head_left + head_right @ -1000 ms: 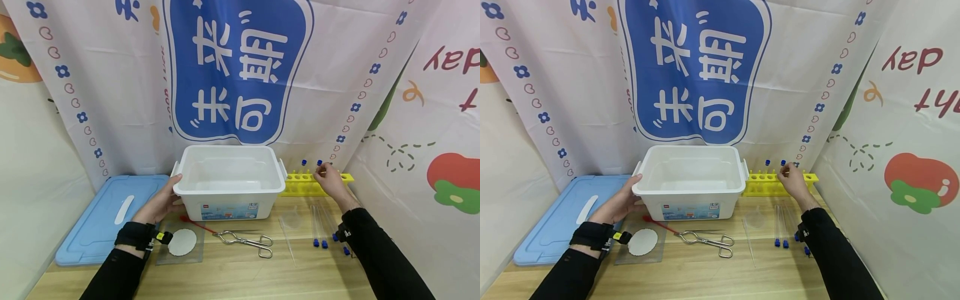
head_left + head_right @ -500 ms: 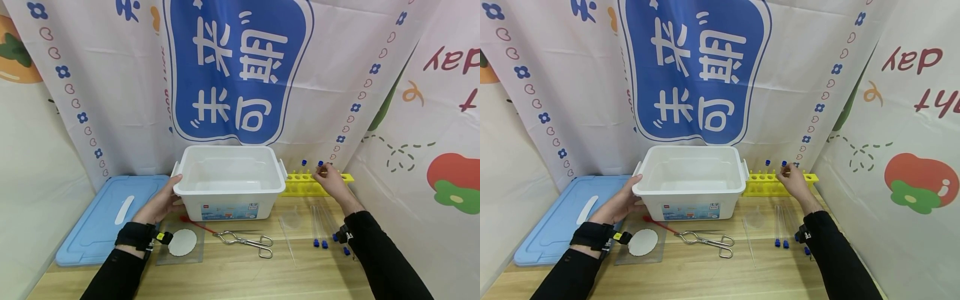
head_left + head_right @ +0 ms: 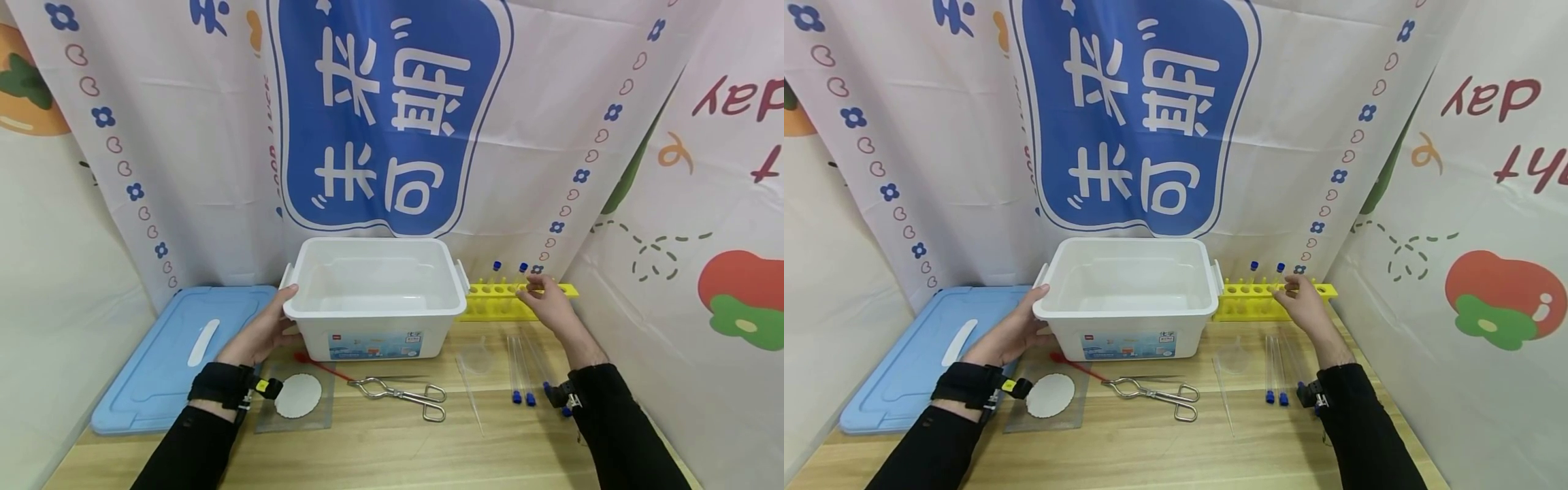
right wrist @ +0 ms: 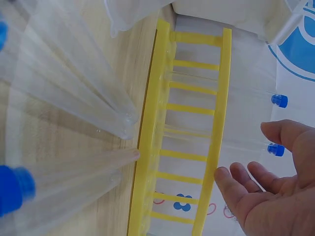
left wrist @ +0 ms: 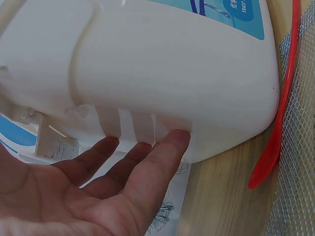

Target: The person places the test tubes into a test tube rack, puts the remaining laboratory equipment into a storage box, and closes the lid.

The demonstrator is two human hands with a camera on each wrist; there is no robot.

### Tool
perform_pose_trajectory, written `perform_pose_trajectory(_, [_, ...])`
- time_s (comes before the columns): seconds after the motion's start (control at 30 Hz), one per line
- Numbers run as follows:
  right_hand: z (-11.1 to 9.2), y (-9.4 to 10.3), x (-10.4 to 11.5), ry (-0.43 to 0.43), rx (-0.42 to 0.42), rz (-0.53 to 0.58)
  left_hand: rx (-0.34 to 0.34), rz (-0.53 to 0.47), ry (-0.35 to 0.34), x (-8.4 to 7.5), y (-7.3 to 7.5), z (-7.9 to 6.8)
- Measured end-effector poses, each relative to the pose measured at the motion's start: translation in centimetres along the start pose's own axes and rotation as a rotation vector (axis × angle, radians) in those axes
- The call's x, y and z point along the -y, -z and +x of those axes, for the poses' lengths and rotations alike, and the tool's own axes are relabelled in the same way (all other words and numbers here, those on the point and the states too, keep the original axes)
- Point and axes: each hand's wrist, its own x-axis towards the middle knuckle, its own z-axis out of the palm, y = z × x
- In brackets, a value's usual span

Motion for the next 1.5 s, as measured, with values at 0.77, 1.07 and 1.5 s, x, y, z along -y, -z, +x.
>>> perform_pose_trajectory(0.77, [-2.6, 0.7, -1.9, 0.012, 0.187, -0.365, 0.015, 0.012, -0.008, 0.2, 0.2, 0.0])
perform_pose_trajectory(1.07, [-2.9, 0.8, -2.7, -0.034, 0.268, -0.444, 0.019, 0.015, -0.010, 0.2, 0.2, 0.1])
perform_pose_trajectory(1.5, [-2.4, 1.2, -5.3, -0.129, 0.362, -0.486, 0.016, 0.012, -0.007, 0.1, 0.3, 0.0])
